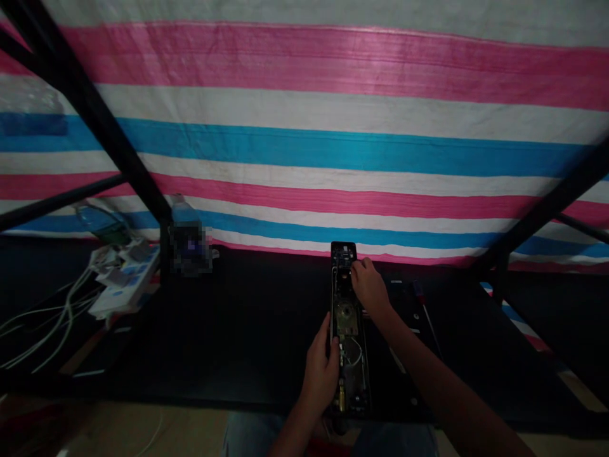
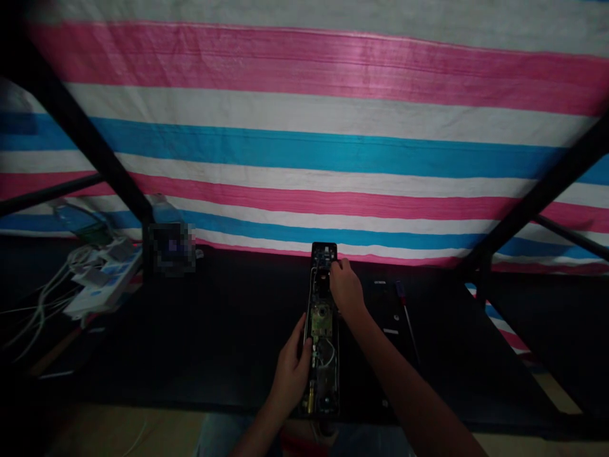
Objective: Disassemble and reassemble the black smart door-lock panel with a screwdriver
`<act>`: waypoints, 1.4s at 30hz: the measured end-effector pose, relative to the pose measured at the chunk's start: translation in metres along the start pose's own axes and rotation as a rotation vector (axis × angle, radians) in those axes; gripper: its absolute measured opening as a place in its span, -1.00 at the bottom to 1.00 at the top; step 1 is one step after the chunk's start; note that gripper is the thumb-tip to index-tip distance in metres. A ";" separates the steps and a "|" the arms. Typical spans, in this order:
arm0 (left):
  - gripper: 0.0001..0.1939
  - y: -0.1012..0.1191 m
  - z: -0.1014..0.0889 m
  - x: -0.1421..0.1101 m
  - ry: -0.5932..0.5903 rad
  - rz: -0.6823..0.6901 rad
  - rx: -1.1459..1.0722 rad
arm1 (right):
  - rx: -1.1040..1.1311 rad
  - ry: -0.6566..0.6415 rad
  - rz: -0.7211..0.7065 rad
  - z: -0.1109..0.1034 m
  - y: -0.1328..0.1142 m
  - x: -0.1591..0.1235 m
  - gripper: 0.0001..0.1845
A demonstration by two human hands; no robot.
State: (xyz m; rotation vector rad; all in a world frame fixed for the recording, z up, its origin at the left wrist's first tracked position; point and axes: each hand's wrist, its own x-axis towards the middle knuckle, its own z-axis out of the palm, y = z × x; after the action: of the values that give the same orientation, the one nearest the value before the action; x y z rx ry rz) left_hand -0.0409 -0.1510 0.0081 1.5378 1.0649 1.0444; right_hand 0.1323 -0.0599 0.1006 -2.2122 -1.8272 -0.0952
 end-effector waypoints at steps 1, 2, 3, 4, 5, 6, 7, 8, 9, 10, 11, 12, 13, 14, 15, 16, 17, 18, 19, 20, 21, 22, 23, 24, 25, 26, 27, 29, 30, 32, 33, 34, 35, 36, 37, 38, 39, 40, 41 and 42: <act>-0.48 -0.001 0.000 0.000 0.000 0.002 0.001 | -0.002 0.003 -0.006 0.000 0.001 0.000 -0.72; -0.48 -0.002 0.000 -0.001 0.003 0.004 0.002 | -0.005 0.004 -0.012 -0.001 0.001 -0.001 -0.72; -0.48 -0.003 0.001 -0.001 0.006 0.006 0.003 | -0.009 0.002 -0.018 -0.001 0.002 0.000 -0.72; -0.47 -0.003 0.001 -0.001 0.008 0.009 0.006 | -0.013 -0.001 -0.022 -0.001 0.002 0.000 -0.72; -0.47 -0.004 0.001 -0.002 0.009 0.011 0.011 | -0.018 -0.006 -0.026 -0.002 0.002 0.000 -0.73; -0.47 -0.003 0.001 -0.002 0.006 0.013 0.018 | -0.024 -0.013 -0.028 -0.002 0.002 0.001 -0.74; -0.47 -0.003 0.001 -0.002 0.001 0.012 0.027 | -0.031 -0.019 -0.028 -0.002 0.002 0.002 -0.75; -0.47 -0.002 0.001 -0.003 -0.005 0.009 0.036 | -0.040 -0.026 -0.029 -0.002 0.001 0.003 -0.75; -0.47 -0.001 0.001 -0.003 -0.012 0.005 0.046 | -0.050 -0.032 -0.030 -0.003 0.001 0.004 -0.76; -0.47 0.000 0.000 -0.003 -0.018 0.000 0.056 | -0.061 -0.039 -0.032 -0.003 0.000 0.005 -0.77; -0.46 0.001 0.000 -0.004 -0.022 -0.005 0.067 | -0.074 -0.047 -0.037 -0.004 -0.001 0.005 -0.78; -0.45 0.002 0.000 -0.004 -0.027 -0.010 0.077 | -0.089 -0.056 -0.045 -0.005 -0.002 0.006 -0.78; -0.45 0.003 0.000 -0.004 -0.031 -0.013 0.085 | -0.105 -0.066 -0.057 -0.006 -0.003 0.007 -0.79; -0.44 0.004 0.000 -0.005 -0.036 -0.016 0.091 | -0.121 -0.077 -0.072 -0.008 -0.003 0.007 -0.79; -0.44 0.005 0.000 -0.005 -0.039 -0.019 0.094 | -0.139 -0.090 -0.089 -0.009 -0.004 0.007 -0.79; -0.44 0.005 0.000 -0.005 -0.040 -0.020 0.093 | -0.156 -0.103 -0.108 -0.011 -0.005 0.008 -0.78; -0.44 0.005 0.000 -0.006 -0.040 -0.020 0.090 | -0.172 -0.117 -0.127 -0.012 -0.006 0.008 -0.77; -0.44 0.005 0.000 -0.006 -0.037 -0.018 0.086 | -0.186 -0.129 -0.145 -0.014 -0.007 0.008 -0.76; -0.44 0.005 0.000 -0.007 -0.033 -0.014 0.081 | -0.198 -0.141 -0.161 -0.015 -0.007 0.009 -0.75; -0.44 0.005 0.001 -0.007 -0.030 -0.009 0.076 | -0.207 -0.151 -0.175 -0.016 -0.007 0.009 -0.74; -0.44 0.005 0.001 -0.007 -0.026 -0.003 0.069 | -0.214 -0.161 -0.187 -0.016 -0.007 0.010 -0.74; -0.44 0.005 0.001 -0.007 -0.025 0.004 0.063 | -0.218 -0.170 -0.198 -0.017 -0.006 0.011 -0.74; -0.44 0.005 0.001 -0.008 -0.025 0.008 0.057 | -0.220 -0.178 -0.206 -0.017 -0.005 0.012 -0.75; -0.45 0.005 0.000 -0.008 -0.025 0.009 0.052 | -0.219 -0.186 -0.211 -0.018 -0.004 0.014 -0.76; -0.45 0.005 0.000 -0.008 -0.025 0.007 0.048 | -0.216 -0.192 -0.214 -0.018 -0.003 0.015 -0.77; -0.45 0.005 0.000 -0.009 -0.026 0.006 0.047 | -0.212 -0.196 -0.216 -0.018 -0.001 0.015 -0.78; -0.46 0.005 0.000 -0.009 -0.030 0.004 0.045 | -0.208 -0.195 -0.215 -0.017 0.000 0.016 -0.78; -0.46 0.006 -0.001 -0.009 -0.033 0.002 0.040 | -0.198 -0.187 -0.212 -0.017 0.002 0.016 -0.77; -0.47 0.006 -0.001 -0.009 -0.034 0.003 0.036 | -0.189 -0.184 -0.207 -0.017 0.003 0.016 -0.76; -0.47 0.006 -0.001 -0.008 -0.031 -0.001 0.022 | -0.170 -0.181 -0.195 -0.016 0.004 0.016 -0.76; -0.47 0.006 -0.001 -0.008 -0.029 -0.005 0.015 | -0.161 -0.182 -0.188 -0.016 0.004 0.016 -0.77; -0.47 0.006 -0.001 -0.008 -0.026 -0.009 0.010 | -0.154 -0.183 -0.183 -0.016 0.003 0.017 -0.78; -0.47 0.006 -0.001 -0.008 -0.025 -0.012 0.007 | -0.150 -0.185 -0.179 -0.017 0.003 0.018 -0.79; -0.47 0.006 -0.001 -0.008 -0.024 -0.016 0.005 | -0.148 -0.186 -0.178 -0.017 0.002 0.019 -0.80; -0.46 0.006 -0.001 -0.009 -0.024 -0.019 0.003 | -0.144 -0.188 -0.174 -0.018 0.001 0.020 -0.81; -0.46 0.006 -0.001 -0.009 -0.025 -0.021 0.000 | -0.140 -0.190 -0.170 -0.019 0.000 0.020 -0.82; -0.46 0.006 -0.001 -0.009 -0.025 -0.021 -0.004 | -0.135 -0.192 -0.165 -0.020 -0.001 0.021 -0.82; -0.46 0.005 -0.001 -0.010 -0.025 -0.021 -0.010 | -0.131 -0.191 -0.158 -0.020 -0.001 0.021 -0.82; -0.46 0.005 -0.002 -0.010 -0.025 -0.019 -0.016 | -0.127 -0.189 -0.150 -0.020 -0.002 0.022 -0.82; -0.46 0.004 -0.002 -0.010 -0.023 -0.019 -0.021 | -0.123 -0.187 -0.143 -0.020 -0.003 0.022 -0.82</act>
State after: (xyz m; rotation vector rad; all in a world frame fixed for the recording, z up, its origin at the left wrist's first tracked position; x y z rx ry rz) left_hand -0.0447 -0.1613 0.0114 1.5173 1.0475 1.0192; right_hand 0.1358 -0.0436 0.1250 -2.2358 -2.1332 -0.0299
